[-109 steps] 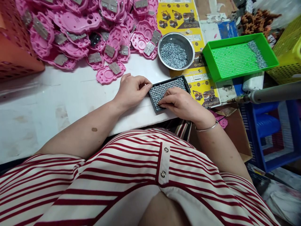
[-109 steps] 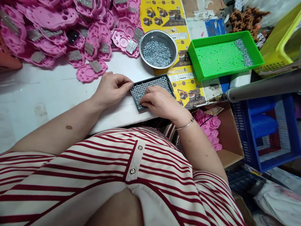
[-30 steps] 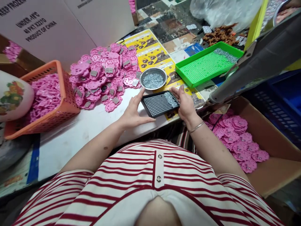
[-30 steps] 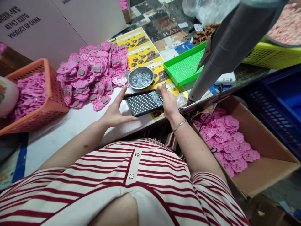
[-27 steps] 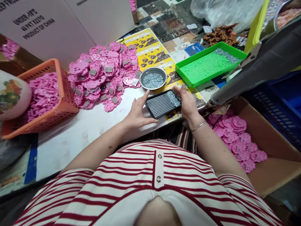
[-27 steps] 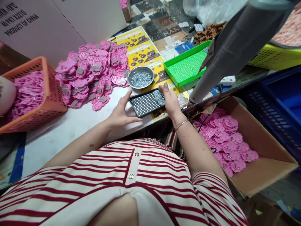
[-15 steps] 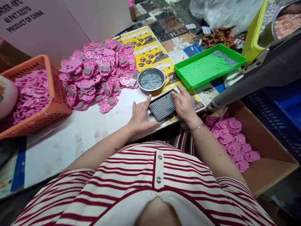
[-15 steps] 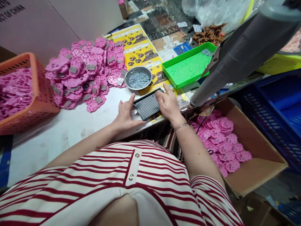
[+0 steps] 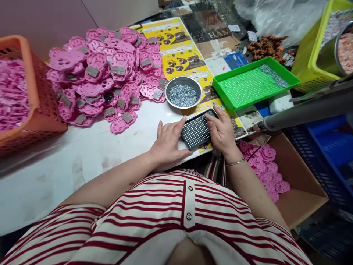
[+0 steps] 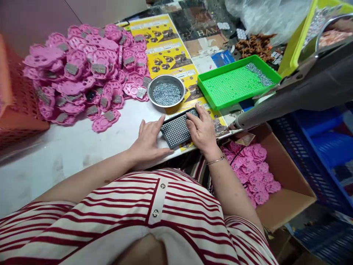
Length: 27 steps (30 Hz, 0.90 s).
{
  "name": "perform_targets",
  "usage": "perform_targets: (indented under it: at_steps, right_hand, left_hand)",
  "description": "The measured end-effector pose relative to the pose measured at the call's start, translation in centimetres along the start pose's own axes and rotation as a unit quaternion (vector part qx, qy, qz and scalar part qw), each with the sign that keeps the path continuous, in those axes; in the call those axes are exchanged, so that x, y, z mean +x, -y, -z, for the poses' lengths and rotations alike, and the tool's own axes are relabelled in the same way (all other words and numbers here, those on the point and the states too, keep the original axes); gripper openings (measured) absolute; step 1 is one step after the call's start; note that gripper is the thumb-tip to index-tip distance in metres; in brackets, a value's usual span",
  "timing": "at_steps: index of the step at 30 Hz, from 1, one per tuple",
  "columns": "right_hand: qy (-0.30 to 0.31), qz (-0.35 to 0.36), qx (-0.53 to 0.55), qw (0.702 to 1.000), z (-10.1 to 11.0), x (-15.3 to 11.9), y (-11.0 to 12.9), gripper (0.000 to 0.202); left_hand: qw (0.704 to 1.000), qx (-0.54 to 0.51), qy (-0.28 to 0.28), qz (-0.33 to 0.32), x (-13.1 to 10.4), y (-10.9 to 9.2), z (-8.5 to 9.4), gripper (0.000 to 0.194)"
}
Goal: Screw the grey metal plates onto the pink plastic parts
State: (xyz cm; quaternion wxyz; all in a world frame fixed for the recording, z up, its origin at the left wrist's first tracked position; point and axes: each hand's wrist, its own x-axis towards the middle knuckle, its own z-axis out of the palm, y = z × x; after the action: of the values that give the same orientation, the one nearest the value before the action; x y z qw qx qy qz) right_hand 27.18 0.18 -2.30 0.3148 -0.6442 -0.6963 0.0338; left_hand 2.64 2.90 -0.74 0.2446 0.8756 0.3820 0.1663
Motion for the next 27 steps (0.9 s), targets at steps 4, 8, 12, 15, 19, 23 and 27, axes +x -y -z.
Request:
perform_targets:
  at_steps: [4, 8, 12, 15, 19, 23, 27]
  right_hand:
    - [-0.001, 0.022, -0.017, 1.000, 0.0, -0.2, -0.3, 0.052]
    - [0.004, 0.020, -0.044, 0.999, -0.1, -0.3, -0.3, 0.051]
    - [0.001, 0.016, -0.060, 0.998, -0.1, -0.4, 0.0, 0.051]
    - [-0.008, 0.012, -0.068, 0.998, 0.0, -0.4, 0.4, 0.050]
    - [0.001, 0.009, -0.078, 0.997, 0.1, -0.3, 0.8, 0.052]
    - [0.018, 0.002, -0.091, 0.996, 0.1, -0.2, 0.9, 0.053]
    - [0.016, 0.001, -0.081, 0.997, 0.1, -0.2, 0.9, 0.052]
  left_hand:
    - [1.000, -0.004, 0.005, 0.002, 0.0, -0.1, 0.0, 0.121]
    - [1.000, -0.003, 0.003, 0.004, -0.1, -0.1, 0.0, 0.120]
    - [1.000, -0.001, 0.004, 0.004, -0.1, -0.1, 0.1, 0.121]
    - [1.000, 0.001, 0.003, 0.006, -0.1, 0.0, 0.1, 0.123]
    - [1.000, 0.003, 0.005, 0.007, -0.2, 0.1, 0.0, 0.123]
    - [1.000, 0.002, 0.007, 0.006, -0.2, 0.1, 0.0, 0.123]
    - [1.000, 0.002, 0.009, 0.007, -0.1, 0.1, 0.0, 0.122]
